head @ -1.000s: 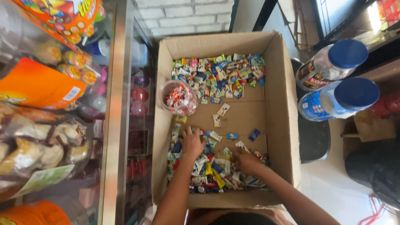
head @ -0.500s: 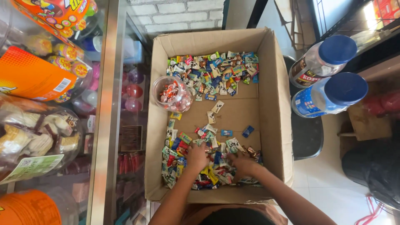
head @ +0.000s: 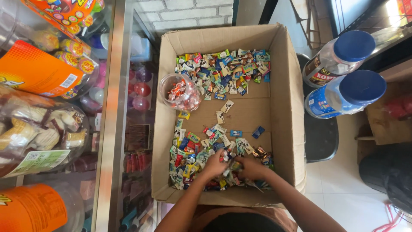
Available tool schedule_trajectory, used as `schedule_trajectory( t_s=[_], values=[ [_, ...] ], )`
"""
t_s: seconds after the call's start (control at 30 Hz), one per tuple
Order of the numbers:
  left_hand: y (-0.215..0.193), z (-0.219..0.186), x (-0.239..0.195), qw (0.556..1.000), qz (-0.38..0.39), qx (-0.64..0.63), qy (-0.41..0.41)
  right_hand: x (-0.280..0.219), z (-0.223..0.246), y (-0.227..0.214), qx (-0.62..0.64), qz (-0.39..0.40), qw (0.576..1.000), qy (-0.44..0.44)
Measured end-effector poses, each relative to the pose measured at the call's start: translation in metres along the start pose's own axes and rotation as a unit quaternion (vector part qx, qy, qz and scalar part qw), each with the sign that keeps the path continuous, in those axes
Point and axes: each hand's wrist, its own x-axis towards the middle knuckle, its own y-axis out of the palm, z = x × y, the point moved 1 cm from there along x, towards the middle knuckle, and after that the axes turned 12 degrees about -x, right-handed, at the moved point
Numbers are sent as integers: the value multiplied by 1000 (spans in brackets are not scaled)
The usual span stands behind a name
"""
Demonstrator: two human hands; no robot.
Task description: The person sorts a large quantity of assorted wrapped candies from a cardboard box, picking them up by hand and placing them into a clear plastic jar. The person repeatedly scoops candies from the box and transfers them into the jar, occasionally rearranging the remaining candies in the box.
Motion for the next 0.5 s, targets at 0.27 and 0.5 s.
schedule_trajectory(
  t_s=[0.27,0.5],
  values=[
    [-54,-98,-39,819,76,-520,-230,-14,-19,-9,493,57,867,-40],
    [-49,-75,-41,653,173,-728,-118,-60,37,-35,612,33,790,35]
  ],
)
